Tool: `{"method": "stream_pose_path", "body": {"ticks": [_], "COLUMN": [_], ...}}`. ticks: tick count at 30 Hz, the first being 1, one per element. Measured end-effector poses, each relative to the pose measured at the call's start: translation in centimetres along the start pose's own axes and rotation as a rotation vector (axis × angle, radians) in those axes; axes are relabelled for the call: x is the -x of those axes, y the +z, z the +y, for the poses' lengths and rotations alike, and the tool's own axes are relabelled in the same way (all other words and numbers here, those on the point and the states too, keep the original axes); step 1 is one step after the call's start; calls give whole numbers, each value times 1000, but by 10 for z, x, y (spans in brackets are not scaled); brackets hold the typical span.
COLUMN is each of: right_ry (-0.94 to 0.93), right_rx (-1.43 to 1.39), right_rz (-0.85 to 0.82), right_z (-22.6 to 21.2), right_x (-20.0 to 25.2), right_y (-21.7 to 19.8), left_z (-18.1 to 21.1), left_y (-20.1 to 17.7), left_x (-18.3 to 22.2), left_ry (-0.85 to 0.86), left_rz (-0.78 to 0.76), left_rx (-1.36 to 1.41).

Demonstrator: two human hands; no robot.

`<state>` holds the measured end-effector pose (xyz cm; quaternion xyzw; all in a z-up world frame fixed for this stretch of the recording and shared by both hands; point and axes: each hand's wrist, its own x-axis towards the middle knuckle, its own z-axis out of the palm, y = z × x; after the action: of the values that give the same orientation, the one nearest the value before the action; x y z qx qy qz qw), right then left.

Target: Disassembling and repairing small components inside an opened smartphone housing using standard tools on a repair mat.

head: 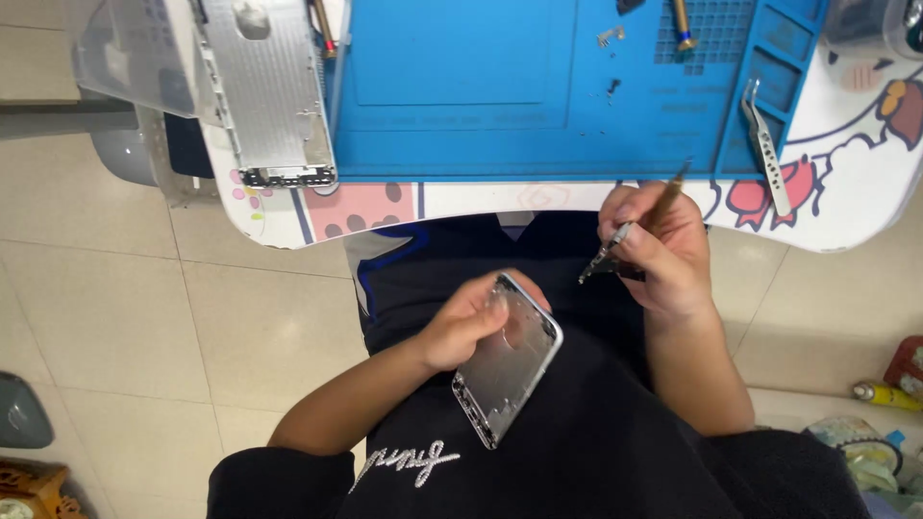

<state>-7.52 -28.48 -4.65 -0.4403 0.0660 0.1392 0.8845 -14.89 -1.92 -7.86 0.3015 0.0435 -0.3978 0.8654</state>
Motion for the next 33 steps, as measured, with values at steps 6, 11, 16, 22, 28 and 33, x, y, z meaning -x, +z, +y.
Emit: {"method": "stream_pose_path", "body": {"ticks": [6,11,16,22,28,33], "right_ry": [-73,-56,-71,-36,-36,-111], "right_rx": [146,318,632,1029,1204,1304], "right_rz": [17,1,-104,-208,-383,-478], "right_z": [-12,-27,-43,-42,-28,-29], "right_x": [7,31,21,3,-4,-3], "right_y": [3,11,61,105,107,115], "left_z": [53,47,86,72,63,55], "left_y": [28,0,3,11,15,13], "left_x": [10,-2,-45,-70,-69,-70], "left_ry": [-321,-231,52,172,142,160], "left_rz": [-528,-521,-295,-150,-167,-167], "left_rx": [396,326,-2,-213,-104,-10]}}
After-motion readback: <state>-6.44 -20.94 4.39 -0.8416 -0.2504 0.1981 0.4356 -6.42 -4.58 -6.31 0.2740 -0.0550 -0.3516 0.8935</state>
